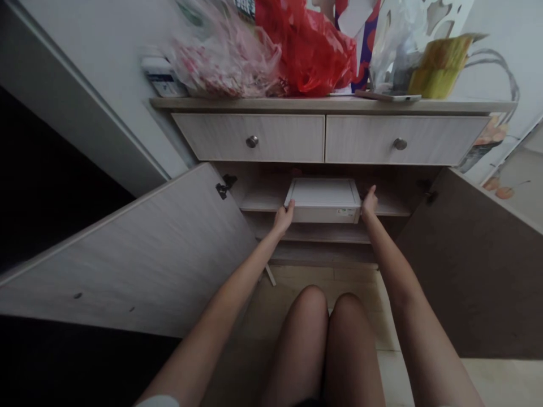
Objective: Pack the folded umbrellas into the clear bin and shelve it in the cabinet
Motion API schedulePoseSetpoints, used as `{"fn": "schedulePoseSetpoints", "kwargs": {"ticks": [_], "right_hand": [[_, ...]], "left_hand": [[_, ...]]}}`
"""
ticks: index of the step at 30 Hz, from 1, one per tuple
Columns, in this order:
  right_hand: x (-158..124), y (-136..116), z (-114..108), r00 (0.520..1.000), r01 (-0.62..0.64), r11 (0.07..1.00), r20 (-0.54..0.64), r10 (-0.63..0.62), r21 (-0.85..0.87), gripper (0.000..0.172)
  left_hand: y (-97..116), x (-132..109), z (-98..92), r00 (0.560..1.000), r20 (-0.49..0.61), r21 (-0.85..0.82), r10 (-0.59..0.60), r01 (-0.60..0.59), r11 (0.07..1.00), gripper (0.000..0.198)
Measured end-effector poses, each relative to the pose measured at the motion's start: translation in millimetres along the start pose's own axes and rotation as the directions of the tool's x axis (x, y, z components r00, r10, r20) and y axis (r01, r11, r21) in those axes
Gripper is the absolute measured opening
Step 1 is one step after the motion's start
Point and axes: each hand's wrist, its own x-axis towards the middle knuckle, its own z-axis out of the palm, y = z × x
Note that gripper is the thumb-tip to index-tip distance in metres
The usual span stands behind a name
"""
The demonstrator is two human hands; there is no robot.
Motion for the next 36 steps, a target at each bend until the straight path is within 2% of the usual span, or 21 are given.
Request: {"fn": "schedulePoseSetpoints", "kwargs": {"ticks": [2,3,4,6,8,9,11,13,16,20,25,31,36], "right_hand": [[-16,9,-5,0.964,0.150,0.975,-0.197,-0.181,-0.163,0.076],[-30,15,-7,0.923,0.243,0.931,-0.228,-0.309,-0.273,0.071],[-45,24,-9,0.879,0.348,0.859,-0.188,-0.438,-0.376,0.067],[-79,44,-8,0.804,0.524,0.666,0.052,-0.592,-0.531,0.062],[-106,63,-4,0.746,0.628,0.483,0.296,-0.596,-0.610,0.061],[-114,71,0,0.725,0.656,0.414,0.375,-0.578,-0.631,0.062],[-121,81,8,0.711,0.665,0.328,0.436,-0.551,-0.671,0.065],[-115,83,16,0.724,0.632,0.297,0.408,-0.556,-0.716,0.068],[-101,78,23,0.735,0.593,0.284,0.362,-0.573,-0.754,0.070],[-91,72,28,0.729,0.596,0.269,0.369,-0.577,-0.757,0.069],[-82,71,32,0.726,0.590,0.249,0.371,-0.579,-0.768,0.069],[-61,69,39,0.708,0.596,0.210,0.384,-0.592,-0.775,0.068],[-46,67,45,0.723,0.589,0.233,0.375,-0.581,-0.774,0.069]], "left_hand": [[-5,-9,-2.6,0.985,-0.070,0.008,0.161,-0.160,0.987,0.072],[-9,-16,-3.7,0.961,-0.082,0.037,0.263,-0.261,0.965,0.076],[-15,-25,-4.1,0.931,-0.064,0.074,0.360,-0.355,0.932,0.078],[-26,-41,-1.8,0.873,0.059,0.139,0.483,-0.487,0.862,0.074],[-36,-53,4.9,0.843,0.207,0.190,0.496,-0.532,0.825,0.068],[-39,-56,9.2,0.839,0.253,0.214,0.481,-0.533,0.818,0.066],[-42,-56,17.2,0.849,0.279,0.253,0.450,-0.517,0.818,0.065],[-40,-49,22.6,0.858,0.258,0.280,0.444,-0.506,0.816,0.066],[-34,-39,25.4,0.842,0.251,0.324,0.477,-0.538,0.778,0.067],[-29,-33,26.0,0.809,0.274,0.390,0.520,-0.588,0.709,0.068],[-24,-27,29.5,0.800,0.263,0.433,0.540,-0.598,0.675,0.069],[-17,-5,36.8,0.779,0.259,0.474,0.571,-0.618,0.627,0.070],[-13,9,44.6,0.776,0.267,0.529,0.571,-0.614,0.586,0.070]]}}
